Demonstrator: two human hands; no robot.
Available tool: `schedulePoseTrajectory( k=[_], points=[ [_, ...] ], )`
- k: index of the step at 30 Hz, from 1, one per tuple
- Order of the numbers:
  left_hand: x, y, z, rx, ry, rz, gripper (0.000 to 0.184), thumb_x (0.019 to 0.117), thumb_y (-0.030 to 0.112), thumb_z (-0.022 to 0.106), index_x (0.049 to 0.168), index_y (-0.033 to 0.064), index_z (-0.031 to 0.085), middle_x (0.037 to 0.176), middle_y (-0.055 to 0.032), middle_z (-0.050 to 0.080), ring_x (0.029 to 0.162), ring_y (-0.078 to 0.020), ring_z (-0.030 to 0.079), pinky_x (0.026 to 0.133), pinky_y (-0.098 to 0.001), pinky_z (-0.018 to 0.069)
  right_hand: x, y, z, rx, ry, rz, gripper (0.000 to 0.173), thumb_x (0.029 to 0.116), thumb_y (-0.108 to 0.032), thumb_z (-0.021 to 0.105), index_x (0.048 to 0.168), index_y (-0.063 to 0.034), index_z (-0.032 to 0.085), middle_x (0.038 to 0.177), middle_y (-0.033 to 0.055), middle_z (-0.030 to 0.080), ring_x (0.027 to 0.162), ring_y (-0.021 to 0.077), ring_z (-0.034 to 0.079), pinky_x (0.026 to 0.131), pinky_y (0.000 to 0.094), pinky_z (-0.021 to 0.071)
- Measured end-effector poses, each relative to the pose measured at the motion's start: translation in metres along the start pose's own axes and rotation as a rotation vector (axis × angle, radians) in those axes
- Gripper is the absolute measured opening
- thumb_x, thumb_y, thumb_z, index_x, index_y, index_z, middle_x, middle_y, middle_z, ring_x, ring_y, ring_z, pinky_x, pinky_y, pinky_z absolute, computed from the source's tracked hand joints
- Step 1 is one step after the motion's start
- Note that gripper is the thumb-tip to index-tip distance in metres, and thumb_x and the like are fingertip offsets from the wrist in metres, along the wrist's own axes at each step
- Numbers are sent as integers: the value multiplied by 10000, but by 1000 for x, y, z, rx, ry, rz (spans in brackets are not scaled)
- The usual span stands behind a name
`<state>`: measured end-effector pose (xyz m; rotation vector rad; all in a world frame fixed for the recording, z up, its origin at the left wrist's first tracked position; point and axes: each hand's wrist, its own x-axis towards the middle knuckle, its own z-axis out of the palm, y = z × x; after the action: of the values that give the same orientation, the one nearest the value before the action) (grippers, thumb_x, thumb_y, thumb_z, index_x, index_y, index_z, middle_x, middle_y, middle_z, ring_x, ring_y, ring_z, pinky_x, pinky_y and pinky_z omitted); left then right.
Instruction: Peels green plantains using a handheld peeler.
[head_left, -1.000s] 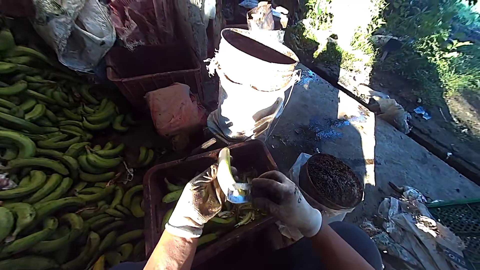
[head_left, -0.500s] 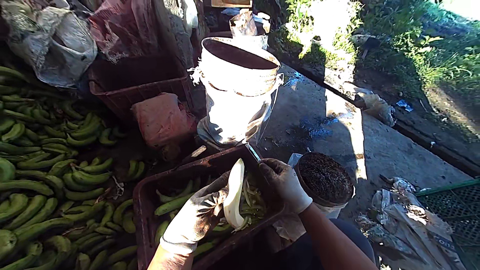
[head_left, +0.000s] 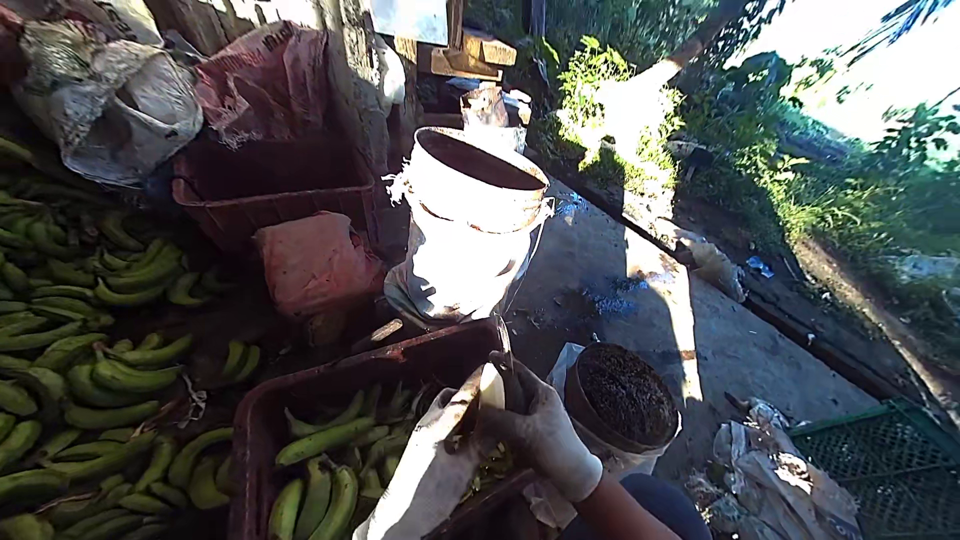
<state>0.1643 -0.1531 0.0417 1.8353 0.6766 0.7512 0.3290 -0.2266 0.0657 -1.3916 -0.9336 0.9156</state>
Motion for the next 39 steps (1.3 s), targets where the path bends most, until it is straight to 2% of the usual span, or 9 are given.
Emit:
schedulePoseTrajectory(
  k=[3,6,12,15,18,23,27,33,39],
  points=[
    [6,-8,-6,248,111,124,581,868,426,769,1418,355,597,1272,-31,609,1113,-131,605,916,-368,558,12,-28,-7,-132,254,-256,501,811,-147,840,1250,-11,640,949,64,734,824,153,719,731,351,638],
    [17,-7,-43,336,263,280,502,936,432,657,1406,264,607,1257,-60,635,1067,-165,622,864,-391,569,63,-101,-29,-244,578,-671,291,916,-177,732,1129,-4,634,819,31,686,673,118,669,599,330,605],
    [0,14,-128,265,549,120,497,1001,386,569,1454,183,547,1332,-46,611,1176,-142,586,993,-383,506,157,-190,-48,-314,456,-708,472,894,-149,735,1296,-12,529,1065,67,650,913,167,673,788,393,609],
    [-12,16,-158,73,684,67,434,1021,283,570,1446,201,542,1319,-12,619,1086,-108,643,886,-331,573,135,-132,5,-337,258,-625,400,1000,-169,643,1354,-31,518,1151,77,671,986,180,689,842,407,619],
    [-13,5,-186,-181,775,111,375,1034,208,577,1398,119,569,1223,-27,662,951,-142,692,786,-326,622,94,-15,81,-533,63,-271,354,886,-162,771,1176,-55,599,896,67,679,701,182,679,607,395,614],
    [-14,-2,-203,-594,843,49,290,1047,186,560,1323,107,603,1069,-64,686,882,-206,695,764,-381,621,55,147,169,-908,-544,395,671,796,-245,825,1408,-124,578,1251,147,680,1154,303,654,1003,564,526],
    [-12,-7,-203,-632,797,10,289,1058,211,535,1310,91,610,1055,-84,681,865,-208,691,749,-362,613,34,205,197,-1126,-652,438,724,794,-230,792,1455,-154,507,1326,147,645,1232,322,622,1039,574,499],
    [-9,-8,-187,-160,448,-125,331,1044,303,562,1330,149,621,1044,-14,700,840,-96,673,743,-309,586,52,171,137,-704,-282,369,643,784,-191,809,1368,-77,565,1156,134,702,1054,259,689,920,522,573],
    [9,-28,-95,515,-113,-236,862,801,629,754,1522,258,463,1431,-122,562,1261,-374,567,956,-660,489,45,36,59,-328,122,54,551,813,-119,821,1281,27,570,1041,111,724,929,163,720,840,373,629]
  ],
)
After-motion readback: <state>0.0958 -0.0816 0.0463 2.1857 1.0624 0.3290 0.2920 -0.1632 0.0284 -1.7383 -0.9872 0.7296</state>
